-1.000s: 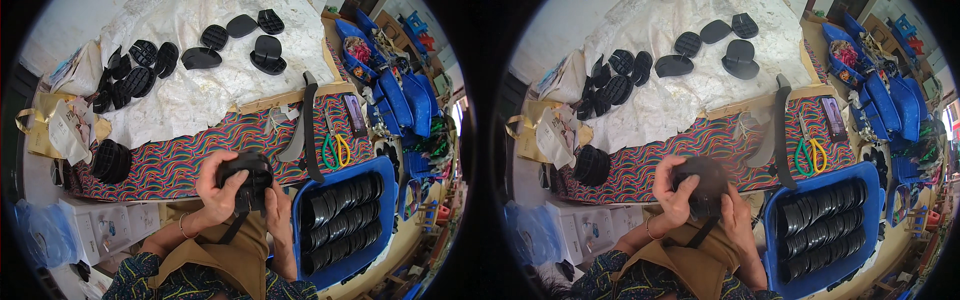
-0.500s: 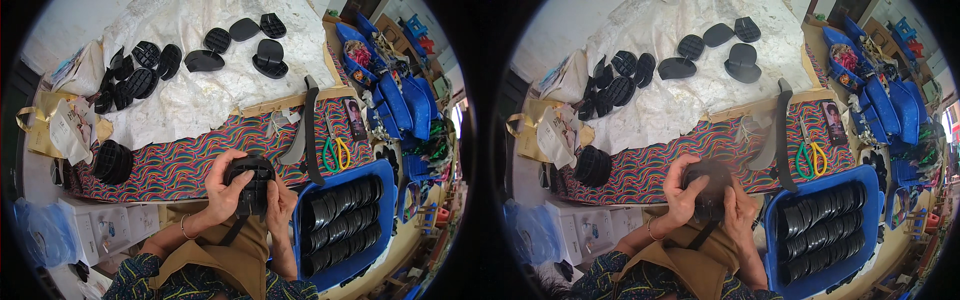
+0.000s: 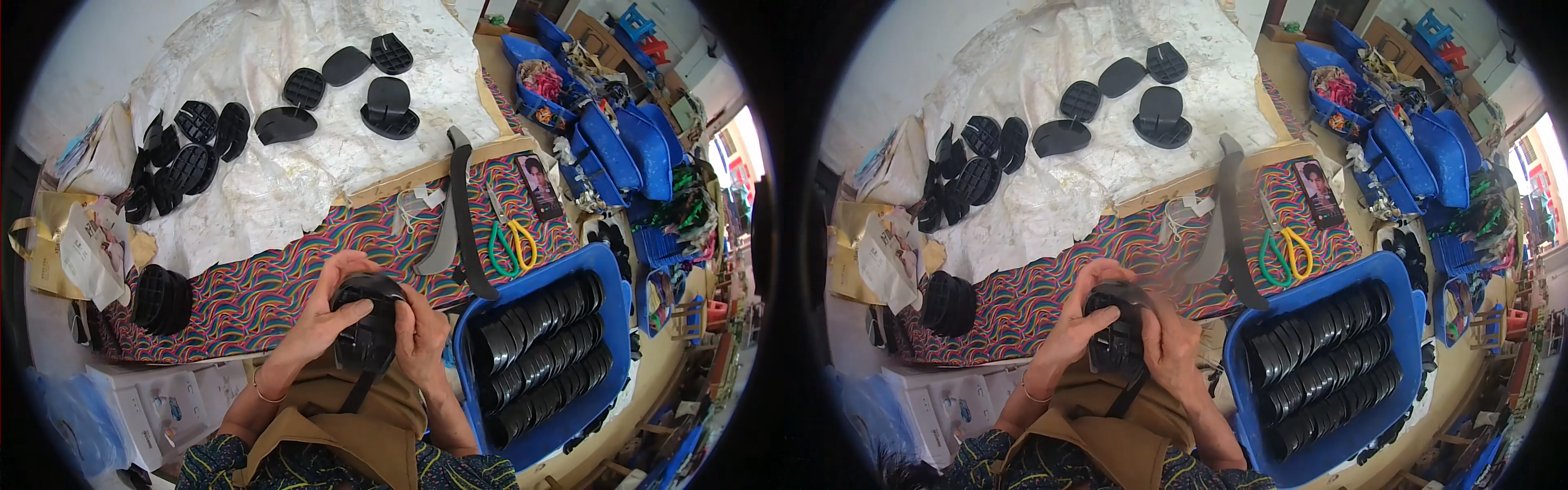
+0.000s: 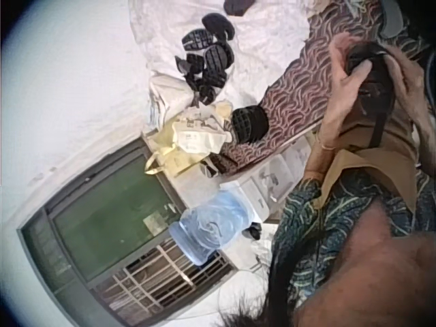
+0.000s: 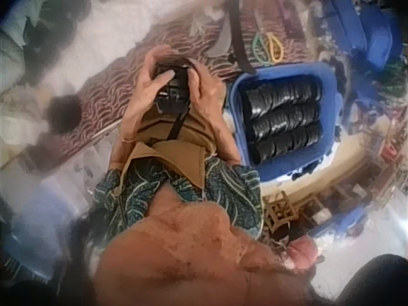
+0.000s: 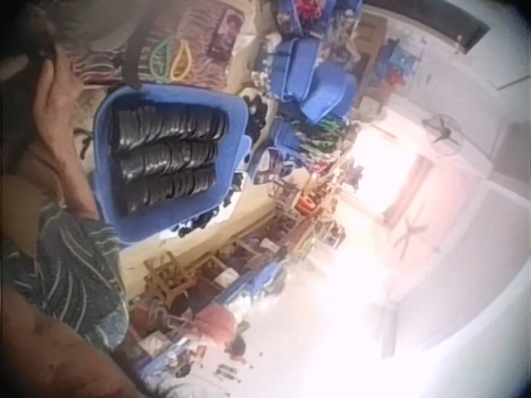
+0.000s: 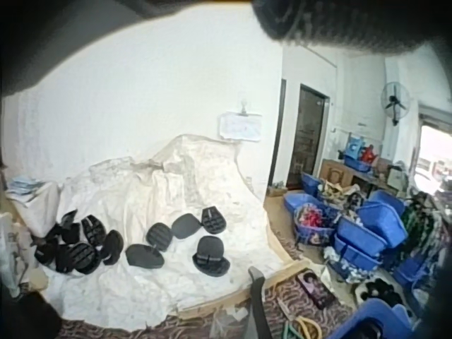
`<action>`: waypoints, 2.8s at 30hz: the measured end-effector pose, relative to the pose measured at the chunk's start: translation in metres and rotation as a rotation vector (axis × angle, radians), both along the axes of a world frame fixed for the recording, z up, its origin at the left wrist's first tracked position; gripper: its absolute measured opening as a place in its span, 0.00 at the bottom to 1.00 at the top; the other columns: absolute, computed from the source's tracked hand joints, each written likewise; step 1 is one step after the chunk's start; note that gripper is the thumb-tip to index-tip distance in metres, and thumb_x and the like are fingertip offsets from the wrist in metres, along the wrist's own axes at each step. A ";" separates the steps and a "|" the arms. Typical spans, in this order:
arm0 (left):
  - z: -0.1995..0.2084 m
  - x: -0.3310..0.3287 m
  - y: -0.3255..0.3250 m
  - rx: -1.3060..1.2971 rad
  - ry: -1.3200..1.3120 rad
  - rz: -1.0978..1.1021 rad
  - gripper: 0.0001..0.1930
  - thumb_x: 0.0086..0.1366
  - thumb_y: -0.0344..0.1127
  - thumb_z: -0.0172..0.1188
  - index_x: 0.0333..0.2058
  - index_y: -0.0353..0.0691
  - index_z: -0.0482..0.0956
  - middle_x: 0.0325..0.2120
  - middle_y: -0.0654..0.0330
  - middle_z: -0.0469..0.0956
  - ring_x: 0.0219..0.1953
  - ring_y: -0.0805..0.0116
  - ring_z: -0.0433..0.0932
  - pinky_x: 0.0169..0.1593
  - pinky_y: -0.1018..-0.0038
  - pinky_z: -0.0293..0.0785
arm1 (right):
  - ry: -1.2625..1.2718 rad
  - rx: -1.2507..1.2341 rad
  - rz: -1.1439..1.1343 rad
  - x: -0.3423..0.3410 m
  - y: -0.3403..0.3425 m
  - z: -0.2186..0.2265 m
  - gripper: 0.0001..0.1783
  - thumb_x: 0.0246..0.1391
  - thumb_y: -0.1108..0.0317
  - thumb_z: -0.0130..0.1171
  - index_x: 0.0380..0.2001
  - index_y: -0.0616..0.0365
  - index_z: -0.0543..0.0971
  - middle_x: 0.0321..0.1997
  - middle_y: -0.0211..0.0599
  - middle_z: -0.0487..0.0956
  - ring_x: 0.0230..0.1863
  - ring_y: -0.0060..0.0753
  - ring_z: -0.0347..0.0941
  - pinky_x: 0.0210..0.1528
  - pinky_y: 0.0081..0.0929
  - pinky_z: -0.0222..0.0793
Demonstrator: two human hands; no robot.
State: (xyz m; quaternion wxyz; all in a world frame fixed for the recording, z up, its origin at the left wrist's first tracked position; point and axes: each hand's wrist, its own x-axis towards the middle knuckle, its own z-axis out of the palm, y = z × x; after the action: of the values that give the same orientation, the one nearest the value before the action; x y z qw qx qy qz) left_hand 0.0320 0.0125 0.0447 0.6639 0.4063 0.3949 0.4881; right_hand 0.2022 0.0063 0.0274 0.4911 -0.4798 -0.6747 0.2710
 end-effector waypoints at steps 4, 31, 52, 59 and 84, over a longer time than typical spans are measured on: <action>-0.010 -0.008 0.003 0.000 -0.144 -0.139 0.40 0.63 0.35 0.67 0.68 0.41 0.54 0.58 0.54 0.69 0.61 0.65 0.70 0.62 0.69 0.68 | 0.020 0.052 0.027 0.000 -0.001 -0.003 0.12 0.65 0.72 0.54 0.47 0.68 0.79 0.27 0.44 0.80 0.23 0.29 0.76 0.27 0.28 0.68; -0.021 0.014 -0.026 -0.046 0.330 -0.023 0.15 0.76 0.42 0.50 0.39 0.33 0.76 0.18 0.66 0.72 0.19 0.81 0.75 0.21 0.81 0.68 | 0.025 0.081 -0.317 0.018 0.006 -0.026 0.16 0.68 0.68 0.49 0.48 0.70 0.78 0.33 0.45 0.83 0.31 0.32 0.80 0.35 0.26 0.72; -0.029 0.018 -0.001 0.238 0.393 0.094 0.15 0.71 0.37 0.58 0.50 0.32 0.75 0.34 0.51 0.79 0.34 0.68 0.79 0.38 0.69 0.73 | 0.146 -0.165 -0.190 0.015 -0.016 -0.031 0.22 0.72 0.61 0.46 0.50 0.72 0.78 0.41 0.41 0.84 0.42 0.25 0.78 0.48 0.23 0.72; -0.021 0.013 -0.003 0.234 0.394 -0.041 0.19 0.69 0.29 0.56 0.58 0.32 0.73 0.52 0.55 0.79 0.54 0.68 0.76 0.60 0.69 0.70 | 0.196 -0.300 -0.103 0.018 -0.019 -0.039 0.20 0.70 0.64 0.48 0.54 0.69 0.77 0.45 0.45 0.84 0.45 0.28 0.79 0.49 0.26 0.72; -0.005 -0.021 0.015 0.099 0.231 -0.276 0.33 0.58 0.21 0.62 0.64 0.33 0.66 0.52 0.57 0.76 0.52 0.70 0.76 0.58 0.72 0.71 | -0.078 -0.018 0.106 -0.002 0.000 -0.034 0.14 0.70 0.72 0.47 0.52 0.64 0.78 0.40 0.47 0.84 0.38 0.35 0.84 0.41 0.28 0.76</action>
State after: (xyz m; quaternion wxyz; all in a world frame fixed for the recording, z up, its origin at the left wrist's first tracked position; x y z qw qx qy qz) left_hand 0.0113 0.0274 0.0399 0.6540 0.5422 0.3844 0.3612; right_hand 0.1999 0.0063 -0.0070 0.4449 -0.4581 -0.7154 0.2837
